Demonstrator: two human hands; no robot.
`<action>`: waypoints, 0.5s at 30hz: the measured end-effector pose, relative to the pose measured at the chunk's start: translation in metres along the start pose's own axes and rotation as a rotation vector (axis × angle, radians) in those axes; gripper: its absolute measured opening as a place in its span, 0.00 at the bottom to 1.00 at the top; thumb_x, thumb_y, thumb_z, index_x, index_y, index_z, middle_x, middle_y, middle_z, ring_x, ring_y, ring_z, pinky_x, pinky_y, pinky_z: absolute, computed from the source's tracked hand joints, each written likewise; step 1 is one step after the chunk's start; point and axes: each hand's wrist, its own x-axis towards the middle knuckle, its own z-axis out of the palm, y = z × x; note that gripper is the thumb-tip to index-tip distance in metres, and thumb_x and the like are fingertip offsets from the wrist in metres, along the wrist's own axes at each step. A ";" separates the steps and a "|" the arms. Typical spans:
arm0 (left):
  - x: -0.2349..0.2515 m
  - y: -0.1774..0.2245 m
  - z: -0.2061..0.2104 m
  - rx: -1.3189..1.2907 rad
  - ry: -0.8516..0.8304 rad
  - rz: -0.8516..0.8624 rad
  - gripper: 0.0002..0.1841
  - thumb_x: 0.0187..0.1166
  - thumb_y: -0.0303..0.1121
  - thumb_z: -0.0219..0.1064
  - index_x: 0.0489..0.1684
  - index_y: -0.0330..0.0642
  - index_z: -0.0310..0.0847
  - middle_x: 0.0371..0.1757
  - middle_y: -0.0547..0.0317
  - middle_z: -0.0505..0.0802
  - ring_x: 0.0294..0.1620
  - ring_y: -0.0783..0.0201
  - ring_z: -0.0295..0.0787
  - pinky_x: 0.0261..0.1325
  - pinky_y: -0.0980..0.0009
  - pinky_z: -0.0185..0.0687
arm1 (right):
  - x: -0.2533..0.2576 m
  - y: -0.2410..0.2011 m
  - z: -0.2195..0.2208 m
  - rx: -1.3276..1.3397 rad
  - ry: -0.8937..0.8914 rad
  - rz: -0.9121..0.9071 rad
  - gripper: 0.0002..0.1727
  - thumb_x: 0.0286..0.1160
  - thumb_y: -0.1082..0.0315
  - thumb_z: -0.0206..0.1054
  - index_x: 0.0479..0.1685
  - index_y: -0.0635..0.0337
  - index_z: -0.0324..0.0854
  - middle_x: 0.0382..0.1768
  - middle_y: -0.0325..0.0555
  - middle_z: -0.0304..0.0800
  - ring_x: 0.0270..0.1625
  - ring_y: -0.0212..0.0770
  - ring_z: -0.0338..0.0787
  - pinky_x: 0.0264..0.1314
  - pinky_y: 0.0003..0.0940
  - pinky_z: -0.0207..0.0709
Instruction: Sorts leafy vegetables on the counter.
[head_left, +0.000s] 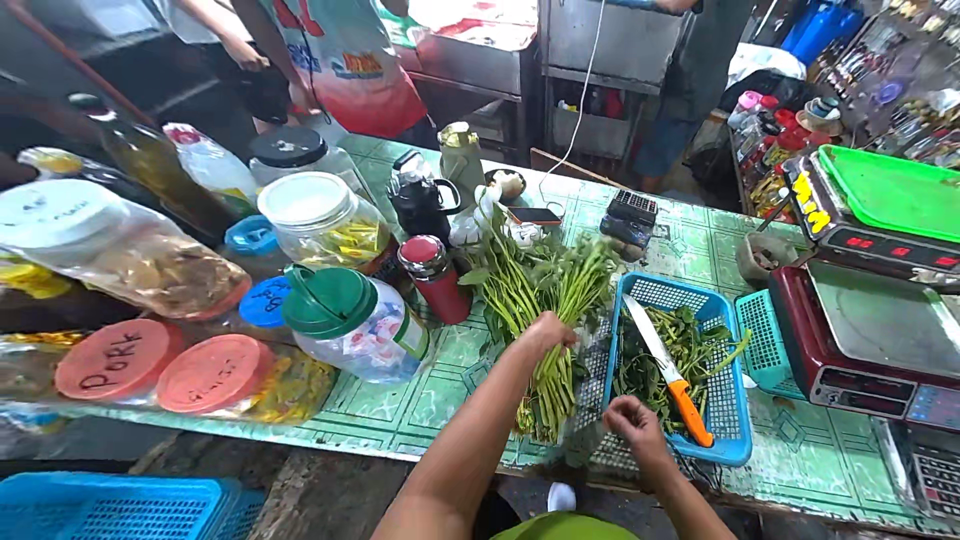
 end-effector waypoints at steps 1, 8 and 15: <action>-0.016 -0.006 0.001 -0.160 -0.066 0.065 0.18 0.75 0.28 0.73 0.60 0.36 0.76 0.39 0.55 0.92 0.23 0.68 0.84 0.27 0.73 0.82 | 0.008 -0.007 0.000 0.136 0.054 0.000 0.07 0.78 0.73 0.66 0.47 0.67 0.83 0.38 0.43 0.89 0.37 0.31 0.87 0.45 0.29 0.85; -0.097 -0.026 0.031 -0.381 -0.118 0.317 0.13 0.69 0.22 0.75 0.49 0.36 0.82 0.42 0.56 0.94 0.31 0.66 0.88 0.32 0.71 0.85 | 0.038 -0.036 0.023 0.394 0.074 -0.033 0.03 0.79 0.75 0.64 0.41 0.61 0.83 0.33 0.39 0.86 0.30 0.27 0.80 0.34 0.23 0.76; -0.112 -0.034 0.012 -0.384 0.036 0.334 0.17 0.66 0.19 0.76 0.51 0.37 0.78 0.37 0.57 0.89 0.26 0.66 0.85 0.31 0.71 0.85 | 0.050 -0.061 0.038 0.323 -0.040 0.003 0.04 0.81 0.74 0.61 0.39 0.62 0.81 0.29 0.38 0.83 0.28 0.28 0.80 0.35 0.24 0.77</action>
